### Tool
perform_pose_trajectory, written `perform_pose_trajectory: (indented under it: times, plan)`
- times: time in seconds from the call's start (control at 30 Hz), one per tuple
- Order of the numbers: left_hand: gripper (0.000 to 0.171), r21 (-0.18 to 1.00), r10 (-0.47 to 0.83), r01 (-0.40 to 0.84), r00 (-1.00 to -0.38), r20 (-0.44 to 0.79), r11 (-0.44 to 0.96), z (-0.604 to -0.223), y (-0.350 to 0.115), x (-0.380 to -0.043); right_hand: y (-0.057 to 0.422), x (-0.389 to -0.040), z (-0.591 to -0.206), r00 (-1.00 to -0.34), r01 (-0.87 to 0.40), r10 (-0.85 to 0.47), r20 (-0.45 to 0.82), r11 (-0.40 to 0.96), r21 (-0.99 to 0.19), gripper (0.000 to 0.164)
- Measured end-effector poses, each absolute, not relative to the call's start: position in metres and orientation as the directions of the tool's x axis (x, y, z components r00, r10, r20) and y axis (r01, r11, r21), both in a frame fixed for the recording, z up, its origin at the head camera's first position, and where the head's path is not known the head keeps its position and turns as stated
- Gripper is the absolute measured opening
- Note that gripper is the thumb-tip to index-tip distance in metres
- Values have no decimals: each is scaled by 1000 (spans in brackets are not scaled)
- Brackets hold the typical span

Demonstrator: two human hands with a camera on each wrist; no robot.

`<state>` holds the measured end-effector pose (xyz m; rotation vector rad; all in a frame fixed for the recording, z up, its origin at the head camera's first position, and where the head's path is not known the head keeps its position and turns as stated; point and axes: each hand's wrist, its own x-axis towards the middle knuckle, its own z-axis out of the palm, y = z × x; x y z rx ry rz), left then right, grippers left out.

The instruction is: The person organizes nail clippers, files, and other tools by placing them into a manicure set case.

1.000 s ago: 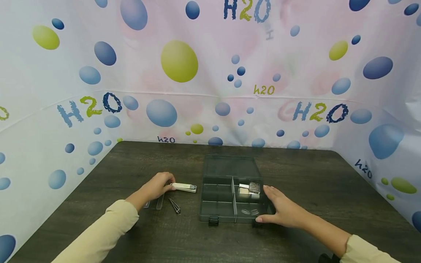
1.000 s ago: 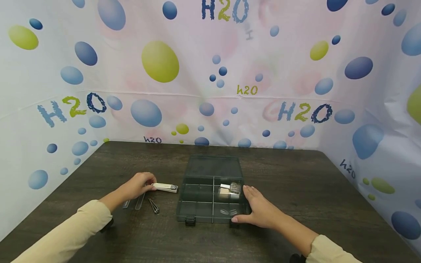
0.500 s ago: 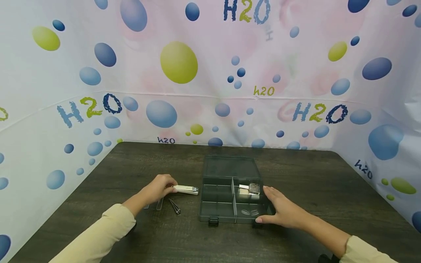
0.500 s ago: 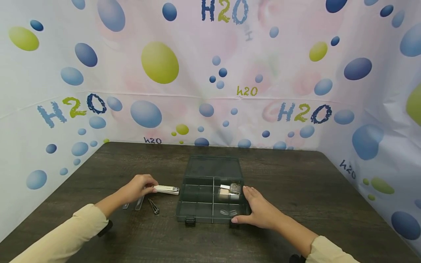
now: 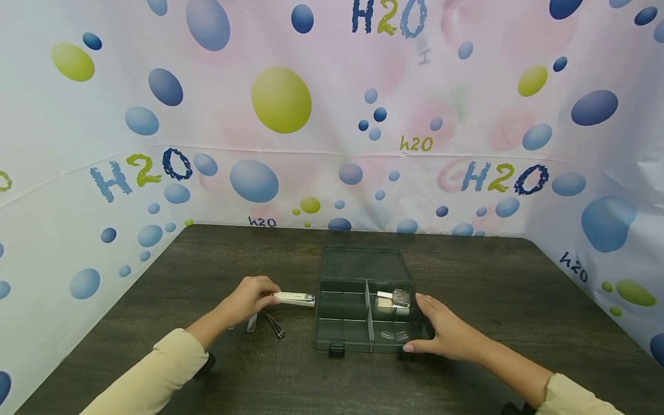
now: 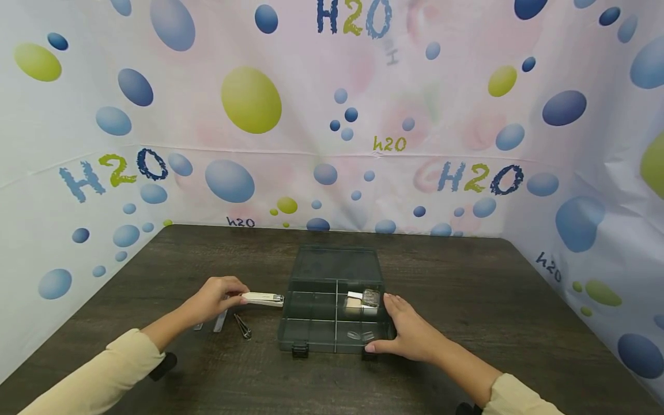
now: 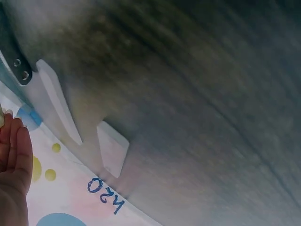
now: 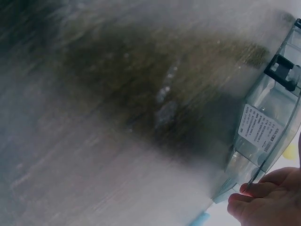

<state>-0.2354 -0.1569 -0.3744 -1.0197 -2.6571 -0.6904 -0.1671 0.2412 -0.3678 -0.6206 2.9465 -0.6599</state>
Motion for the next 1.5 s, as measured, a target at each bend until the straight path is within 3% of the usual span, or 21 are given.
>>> perform_pose_trajectory:
  times: [0.4,1.0,1.27,1.5]
  plan:
    - [17,413,487,624,-779,396,663,-369,-154,-227,243,-170,-368,-913,-394,-403,68,824,-408,108]
    - [14,451,523,703,-711,470,550,-364,-110,-200,243,-171,-368,-911,-397,-409,58,827,-397,108]
    - [13,417,561,718,-696,449,557,-364,-91,-188,242,-170,-368,-912,-396,-407,58,831,-392,109]
    - [15,250,623,747,-657,426,616,-361,-76,-181,242,-170,-368,-913,-389,-404,48,833,-392,109]
